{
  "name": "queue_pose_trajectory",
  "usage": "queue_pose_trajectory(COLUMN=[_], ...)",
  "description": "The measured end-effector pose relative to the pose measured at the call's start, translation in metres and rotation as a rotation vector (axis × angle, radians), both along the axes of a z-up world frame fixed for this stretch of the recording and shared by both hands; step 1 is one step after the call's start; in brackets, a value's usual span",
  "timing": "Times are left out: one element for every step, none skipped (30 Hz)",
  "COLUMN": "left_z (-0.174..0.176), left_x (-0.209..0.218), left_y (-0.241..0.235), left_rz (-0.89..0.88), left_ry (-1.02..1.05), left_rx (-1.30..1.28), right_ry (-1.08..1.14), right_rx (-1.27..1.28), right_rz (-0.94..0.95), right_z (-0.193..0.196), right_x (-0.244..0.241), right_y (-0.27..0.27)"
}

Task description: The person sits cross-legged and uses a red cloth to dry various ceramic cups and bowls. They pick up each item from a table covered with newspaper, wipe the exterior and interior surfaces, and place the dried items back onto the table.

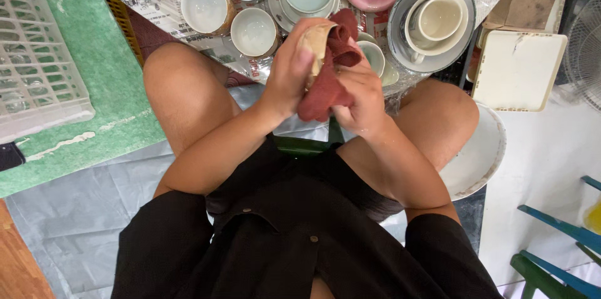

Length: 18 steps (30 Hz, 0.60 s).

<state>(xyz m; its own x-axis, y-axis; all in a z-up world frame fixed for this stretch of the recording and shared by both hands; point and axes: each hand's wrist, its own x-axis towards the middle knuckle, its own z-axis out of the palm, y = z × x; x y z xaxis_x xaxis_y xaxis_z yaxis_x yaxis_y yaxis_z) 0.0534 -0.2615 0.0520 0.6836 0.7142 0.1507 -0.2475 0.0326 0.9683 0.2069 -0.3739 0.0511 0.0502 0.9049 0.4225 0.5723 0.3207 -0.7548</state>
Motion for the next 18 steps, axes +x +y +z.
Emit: queue_pose_trajectory(left_z=[0.005,0.01,0.013,0.015,0.016,0.017,0.017,0.016,0.014,0.013,0.011,0.009,0.007,0.004,0.001,-0.002,-0.004,-0.005], left_x=[-0.003,-0.005,-0.005,-0.005,-0.004,-0.002,-0.001,-0.001,-0.001,-0.002,-0.004,-0.007,-0.01,-0.008,-0.005,0.005,0.008,0.011], left_y=[-0.001,-0.001,0.003,0.009,0.014,0.015,0.015,0.014,0.01,0.004,-0.002,-0.006,-0.01,-0.012,-0.014,-0.015,-0.015,-0.015], left_rz=[0.038,0.074,0.126,0.178,0.235,0.22,0.203,0.186,0.142,0.097,0.049,0.005,-0.04,-0.103,-0.154,-0.222,-0.267,-0.301], left_ry=[0.04,0.079,0.095,0.111,0.126,0.071,0.017,-0.037,-0.048,-0.059,-0.067,-0.05,-0.032,-0.08,-0.132,-0.25,-0.316,-0.379], left_rx=[0.138,0.278,0.473,0.669,0.869,0.873,0.875,0.877,0.735,0.593,0.449,0.325,0.2,0.034,-0.134,-0.344,-0.509,-0.677], right_ry=[0.103,0.285,0.464,0.644,0.644,0.643,0.642,0.48,0.315,0.148,0.037,-0.073,-0.183,-0.217,-0.257,-0.298,-0.356,-0.415], right_rx=[-0.027,-0.127,-0.228,-0.33,-0.343,-0.357,-0.371,-0.184,0.0,0.181,0.231,0.281,0.329,0.345,0.362,0.379,0.359,0.34], right_rz=[-0.003,-0.061,-0.117,-0.173,-0.149,-0.125,-0.102,-0.057,-0.015,0.027,0.046,0.064,0.082,0.078,0.072,0.066,0.001,-0.064], right_z=[-0.006,-0.013,-0.018,-0.02,-0.016,-0.01,-0.004,-0.002,-0.002,-0.003,-0.004,-0.005,-0.006,-0.006,-0.005,-0.002,0.001,0.005], right_x=[0.0,-0.002,-0.006,-0.009,-0.01,-0.011,-0.014,-0.016,-0.016,-0.015,-0.012,-0.007,-0.002,0.002,0.008,0.012,0.011,0.007], right_y=[-0.007,-0.013,-0.017,-0.022,-0.026,-0.031,-0.033,-0.028,-0.022,-0.017,-0.012,-0.008,-0.005,-0.002,0.0,0.001,0.002,0.003])
